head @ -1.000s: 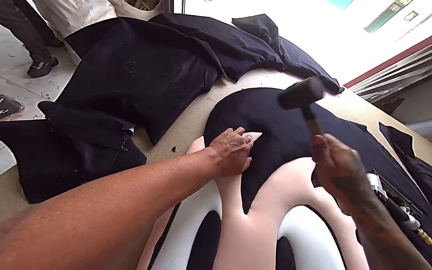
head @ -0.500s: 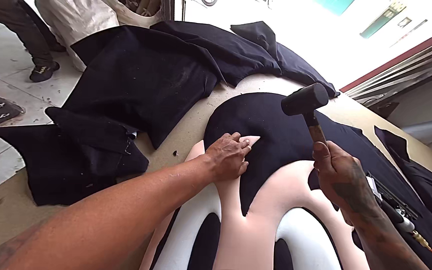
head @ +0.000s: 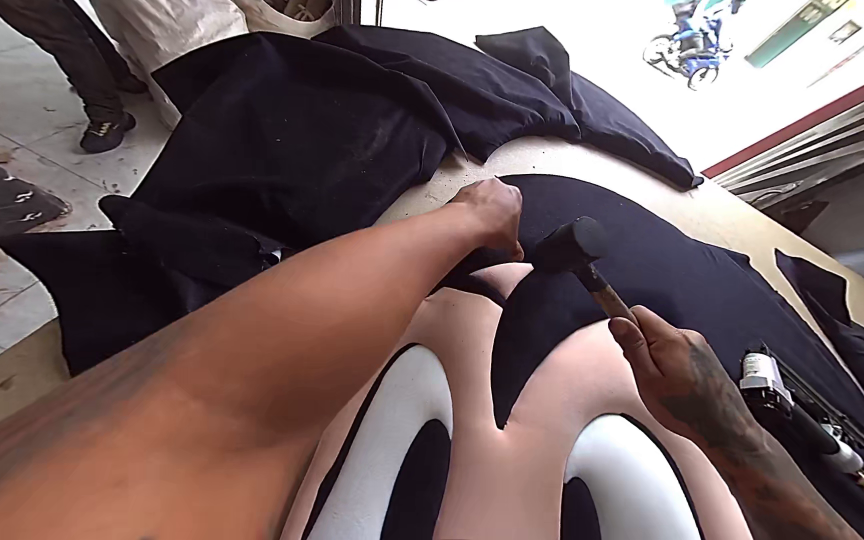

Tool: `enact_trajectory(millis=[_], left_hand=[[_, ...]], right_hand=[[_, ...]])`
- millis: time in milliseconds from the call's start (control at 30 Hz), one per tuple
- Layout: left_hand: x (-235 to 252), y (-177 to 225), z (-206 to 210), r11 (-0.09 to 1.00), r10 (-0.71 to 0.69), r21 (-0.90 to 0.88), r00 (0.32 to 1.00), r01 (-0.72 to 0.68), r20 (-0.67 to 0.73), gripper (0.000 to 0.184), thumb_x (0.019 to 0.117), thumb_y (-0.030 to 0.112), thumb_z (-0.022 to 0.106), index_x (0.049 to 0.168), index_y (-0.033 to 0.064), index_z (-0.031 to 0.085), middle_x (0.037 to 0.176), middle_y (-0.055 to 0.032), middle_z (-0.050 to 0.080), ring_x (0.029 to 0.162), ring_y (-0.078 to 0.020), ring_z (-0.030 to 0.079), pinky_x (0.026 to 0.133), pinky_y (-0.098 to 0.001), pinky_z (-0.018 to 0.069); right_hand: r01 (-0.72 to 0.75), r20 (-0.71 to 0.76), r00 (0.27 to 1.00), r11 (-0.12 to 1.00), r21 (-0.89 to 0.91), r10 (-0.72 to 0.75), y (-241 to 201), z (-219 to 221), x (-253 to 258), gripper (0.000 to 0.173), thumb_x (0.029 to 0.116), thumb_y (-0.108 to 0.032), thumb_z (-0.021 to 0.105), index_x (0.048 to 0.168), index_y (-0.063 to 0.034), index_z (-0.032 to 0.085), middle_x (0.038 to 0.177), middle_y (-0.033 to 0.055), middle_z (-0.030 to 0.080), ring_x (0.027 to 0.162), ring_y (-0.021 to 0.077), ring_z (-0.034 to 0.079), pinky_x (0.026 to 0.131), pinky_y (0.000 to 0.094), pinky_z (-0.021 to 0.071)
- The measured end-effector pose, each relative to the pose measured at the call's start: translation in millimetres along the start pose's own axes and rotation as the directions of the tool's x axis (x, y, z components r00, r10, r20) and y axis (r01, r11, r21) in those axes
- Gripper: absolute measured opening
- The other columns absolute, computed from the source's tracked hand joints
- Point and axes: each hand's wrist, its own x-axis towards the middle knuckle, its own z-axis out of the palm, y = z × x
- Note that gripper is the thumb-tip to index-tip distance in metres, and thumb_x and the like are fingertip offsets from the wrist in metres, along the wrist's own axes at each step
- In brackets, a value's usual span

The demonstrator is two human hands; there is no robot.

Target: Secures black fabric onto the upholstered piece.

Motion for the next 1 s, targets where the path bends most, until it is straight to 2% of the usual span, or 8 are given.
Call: enact_trajectory(millis=[200,367,500,567,667,800,933,1000], left_hand=[[32,30,-9,0.948,0.092,0.272,0.962,-0.163,0.259,0.017,0.0852,0.012,0.078,0.097,0.0039,0.070,0.100,-0.0171,0.068,0.097,-0.0361,0.068,0.078,-0.0594,0.0558],[49,37,-2,0.940,0.042,0.310,0.952,-0.140,0.302,0.038,0.0856,0.043,0.078,0.079,0.0073,0.069,0.081,-0.0105,0.067,0.075,-0.0269,0.067,0.066,-0.0526,0.0548],[51,33,-5,0.934,0.122,0.281,0.937,-0.220,0.327,0.021,0.0892,0.023,0.078,0.099,0.0061,0.070,0.097,-0.0130,0.069,0.090,-0.0296,0.070,0.075,-0.0535,0.0586],[55,30,-5,0.932,0.136,0.273,0.928,-0.239,0.347,0.026,0.0882,0.029,0.079,0.102,0.0082,0.070,0.097,-0.0103,0.070,0.087,-0.0258,0.070,0.074,-0.0491,0.0592],[62,41,-3,0.920,0.049,0.342,0.925,-0.189,0.378,0.047,0.0772,0.054,0.084,0.078,0.0088,0.072,0.074,-0.0059,0.068,0.067,-0.0201,0.065,0.064,-0.0449,0.0550],[67,40,-3,0.911,0.058,0.352,0.912,-0.215,0.406,0.059,0.0696,0.067,0.083,0.081,0.0101,0.072,0.078,-0.0063,0.067,0.072,-0.0217,0.066,0.067,-0.0480,0.0555],[66,42,-3,0.904,0.050,0.374,0.919,-0.209,0.392,0.056,0.0703,0.066,0.083,0.075,0.0105,0.073,0.073,-0.0054,0.067,0.069,-0.0216,0.065,0.065,-0.0480,0.0536],[50,43,-8,0.947,0.017,0.299,0.945,-0.120,0.327,0.032,0.0879,0.036,0.077,0.091,0.0043,0.071,0.095,-0.0161,0.070,0.093,-0.0340,0.069,0.075,-0.0578,0.0555]], right_hand=[[0.125,0.009,0.992,0.991,-0.039,-0.124,4,17,13,0.050,0.1052,-0.061,0.030,0.082,-0.0228,0.053,0.053,-0.0099,0.037,0.043,0.0087,0.041,0.039,0.0317,0.0331],[0.179,0.171,0.974,0.966,-0.185,-0.148,17,42,19,0.053,0.1057,-0.059,0.025,0.084,-0.0211,0.054,0.056,-0.0067,0.044,0.048,0.0134,0.052,0.042,0.0351,0.0419],[0.156,0.011,0.988,0.988,0.009,-0.156,11,30,26,0.050,0.1056,-0.061,0.029,0.082,-0.0234,0.052,0.053,-0.0107,0.037,0.043,0.0074,0.041,0.038,0.0301,0.0327],[0.138,0.000,0.990,0.990,0.037,-0.138,8,37,23,0.049,0.1059,-0.059,0.029,0.084,-0.0222,0.052,0.053,-0.0104,0.038,0.043,0.0074,0.042,0.037,0.0302,0.0341],[0.180,0.160,0.974,0.975,-0.127,-0.159,10,46,24,0.051,0.1053,-0.058,0.026,0.083,-0.0211,0.053,0.054,-0.0076,0.042,0.045,0.0123,0.050,0.040,0.0345,0.0406],[0.194,0.117,0.975,0.980,-0.051,-0.187,-2,47,24,0.051,0.1061,-0.059,0.026,0.083,-0.0218,0.051,0.054,-0.0094,0.039,0.044,0.0092,0.046,0.038,0.0313,0.0359],[0.190,0.192,0.967,0.977,-0.099,-0.169,2,41,30,0.053,0.1049,-0.061,0.026,0.080,-0.0226,0.053,0.052,-0.0093,0.039,0.044,0.0103,0.047,0.039,0.0324,0.0365],[0.163,0.134,0.978,0.986,-0.013,-0.160,8,19,35,0.053,0.1044,-0.064,0.027,0.079,-0.0247,0.052,0.052,-0.0113,0.037,0.042,0.0070,0.042,0.037,0.0294,0.0327]])
